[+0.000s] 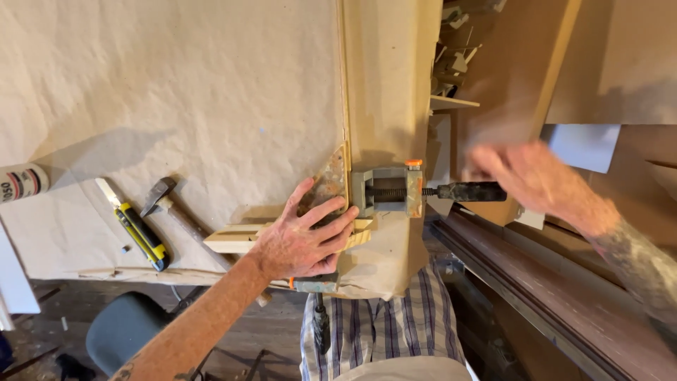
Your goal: The person applies wood glue to the ends of wood strips and then carefully aligns and secures them into a corner clamp to form a frame.
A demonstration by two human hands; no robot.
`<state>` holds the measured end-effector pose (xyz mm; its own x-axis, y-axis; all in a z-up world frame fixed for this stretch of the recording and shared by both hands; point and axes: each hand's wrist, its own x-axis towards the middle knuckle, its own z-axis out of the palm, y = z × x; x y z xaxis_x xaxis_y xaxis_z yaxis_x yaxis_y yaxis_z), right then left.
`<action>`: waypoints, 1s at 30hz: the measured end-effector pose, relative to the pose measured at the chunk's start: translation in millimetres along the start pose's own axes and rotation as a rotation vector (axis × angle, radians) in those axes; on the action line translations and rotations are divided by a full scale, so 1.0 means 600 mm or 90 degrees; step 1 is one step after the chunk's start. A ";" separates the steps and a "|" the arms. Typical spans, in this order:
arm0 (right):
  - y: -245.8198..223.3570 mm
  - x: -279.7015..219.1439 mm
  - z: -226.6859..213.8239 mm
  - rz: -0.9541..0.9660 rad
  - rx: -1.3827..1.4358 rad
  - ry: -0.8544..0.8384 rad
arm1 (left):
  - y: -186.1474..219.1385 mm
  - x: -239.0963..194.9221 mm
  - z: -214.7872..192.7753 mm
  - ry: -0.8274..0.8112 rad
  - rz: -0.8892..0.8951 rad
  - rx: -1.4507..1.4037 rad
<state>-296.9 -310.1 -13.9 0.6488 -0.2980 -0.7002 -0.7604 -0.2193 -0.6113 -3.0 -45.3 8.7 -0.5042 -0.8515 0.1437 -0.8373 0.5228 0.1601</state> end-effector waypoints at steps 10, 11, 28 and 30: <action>-0.234 0.192 0.006 -0.017 0.321 0.039 | -0.001 0.001 -0.001 -0.015 0.012 0.004; -0.232 0.207 0.014 -0.034 0.340 0.040 | 0.000 -0.002 -0.002 -0.038 0.018 0.006; -0.100 -0.015 0.008 -0.347 -0.283 0.185 | 0.004 0.000 -0.004 -0.004 0.001 0.014; -0.007 -0.048 0.019 -0.421 -0.394 0.293 | 0.001 -0.001 -0.003 -0.001 0.000 0.025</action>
<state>-312.0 -290.1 4.7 0.9700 -0.2430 -0.0007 -0.2191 -0.8733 -0.4351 -2.9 -44.5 10.4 -0.5050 -0.8514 0.1419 -0.8447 0.5212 0.1214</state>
